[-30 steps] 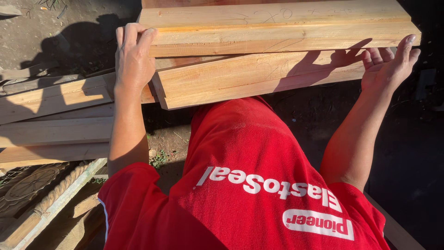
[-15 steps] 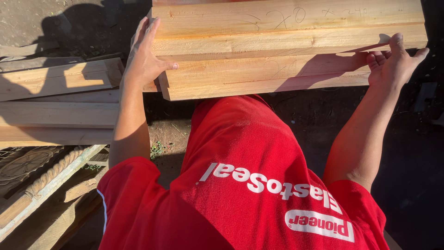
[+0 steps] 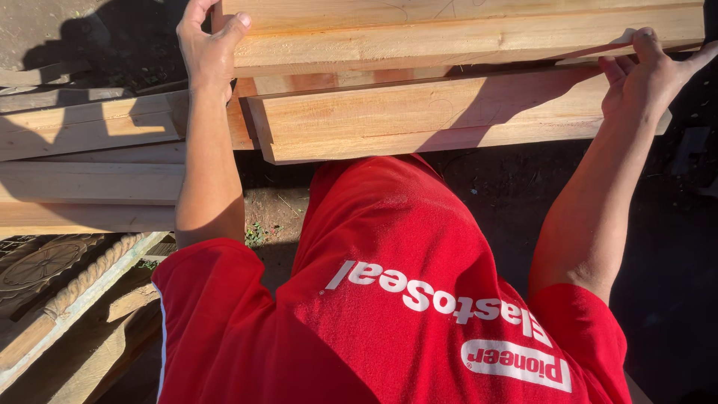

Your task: The person arranges several wooden planks on a workbench, then uses an angle grinder with a sanding disc to smooth the surface of the planks. The person moves the grinder back and forth across the wood, generating sawdust.

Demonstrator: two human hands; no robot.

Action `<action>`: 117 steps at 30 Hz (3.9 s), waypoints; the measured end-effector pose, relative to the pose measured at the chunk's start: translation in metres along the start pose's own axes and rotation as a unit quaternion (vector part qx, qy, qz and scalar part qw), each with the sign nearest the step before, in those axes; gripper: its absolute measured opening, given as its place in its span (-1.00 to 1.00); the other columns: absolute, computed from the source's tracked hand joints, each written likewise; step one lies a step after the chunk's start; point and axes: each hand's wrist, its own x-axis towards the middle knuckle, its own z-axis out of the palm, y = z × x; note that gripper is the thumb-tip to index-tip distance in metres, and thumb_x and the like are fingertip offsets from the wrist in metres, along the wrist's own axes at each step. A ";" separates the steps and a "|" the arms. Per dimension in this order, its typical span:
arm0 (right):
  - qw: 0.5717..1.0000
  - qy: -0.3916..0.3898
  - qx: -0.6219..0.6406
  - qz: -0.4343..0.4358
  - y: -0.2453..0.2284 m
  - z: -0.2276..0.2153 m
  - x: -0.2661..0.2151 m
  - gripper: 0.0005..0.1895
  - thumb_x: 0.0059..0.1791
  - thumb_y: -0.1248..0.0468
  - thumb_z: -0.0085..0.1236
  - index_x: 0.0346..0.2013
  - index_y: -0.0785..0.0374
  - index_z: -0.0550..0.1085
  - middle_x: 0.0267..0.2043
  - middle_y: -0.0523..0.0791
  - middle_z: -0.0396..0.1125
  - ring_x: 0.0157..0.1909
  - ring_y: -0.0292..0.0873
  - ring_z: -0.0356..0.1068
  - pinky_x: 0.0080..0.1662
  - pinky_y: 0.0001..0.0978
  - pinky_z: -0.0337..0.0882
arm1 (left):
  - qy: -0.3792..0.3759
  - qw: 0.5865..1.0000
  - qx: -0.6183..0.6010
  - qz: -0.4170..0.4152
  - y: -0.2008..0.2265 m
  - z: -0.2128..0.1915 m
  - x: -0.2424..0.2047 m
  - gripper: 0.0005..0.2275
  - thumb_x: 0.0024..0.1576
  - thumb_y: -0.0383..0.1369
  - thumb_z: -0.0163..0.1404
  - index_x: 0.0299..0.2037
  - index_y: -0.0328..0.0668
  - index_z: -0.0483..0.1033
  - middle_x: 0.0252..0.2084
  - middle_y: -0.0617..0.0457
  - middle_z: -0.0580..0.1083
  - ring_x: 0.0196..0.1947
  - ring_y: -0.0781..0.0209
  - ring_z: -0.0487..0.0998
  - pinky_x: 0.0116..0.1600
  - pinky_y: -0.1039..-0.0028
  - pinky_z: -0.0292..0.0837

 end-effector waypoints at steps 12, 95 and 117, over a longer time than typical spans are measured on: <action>0.801 -0.201 -0.492 -0.276 0.006 0.049 -0.026 -0.34 0.05 0.41 0.21 0.43 0.16 0.23 0.38 0.03 0.32 0.36 0.13 0.38 0.38 0.05 0.42 | 0.131 0.904 0.369 0.170 -0.008 0.034 -0.020 -0.36 0.18 -0.36 0.34 0.42 -0.05 0.23 0.45 -0.21 0.06 0.44 -0.17 0.12 0.45 -0.03 0.11; 0.838 -0.097 -0.503 -0.186 0.067 -0.048 -0.160 -0.10 0.15 0.36 0.26 0.60 0.09 -0.13 0.48 0.17 0.29 0.41 0.11 0.42 0.28 -0.10 0.47 | -0.021 0.986 -0.009 -0.165 0.054 -0.010 -0.146 -0.46 0.11 -0.08 0.32 0.01 -0.26 0.28 -0.06 0.03 0.38 -0.14 0.38 0.42 -0.24 0.59 0.38; 0.875 -0.129 -0.466 0.018 0.187 -0.286 -0.195 -0.34 0.01 0.21 0.31 0.38 0.23 0.35 0.05 0.05 0.50 0.01 -0.06 0.53 0.02 -0.29 0.47 | 0.032 0.912 0.395 0.108 0.029 0.065 -0.019 -0.49 0.25 -0.29 0.32 0.33 -0.29 0.41 0.46 -0.47 0.06 0.49 -0.24 0.09 0.46 0.15 0.13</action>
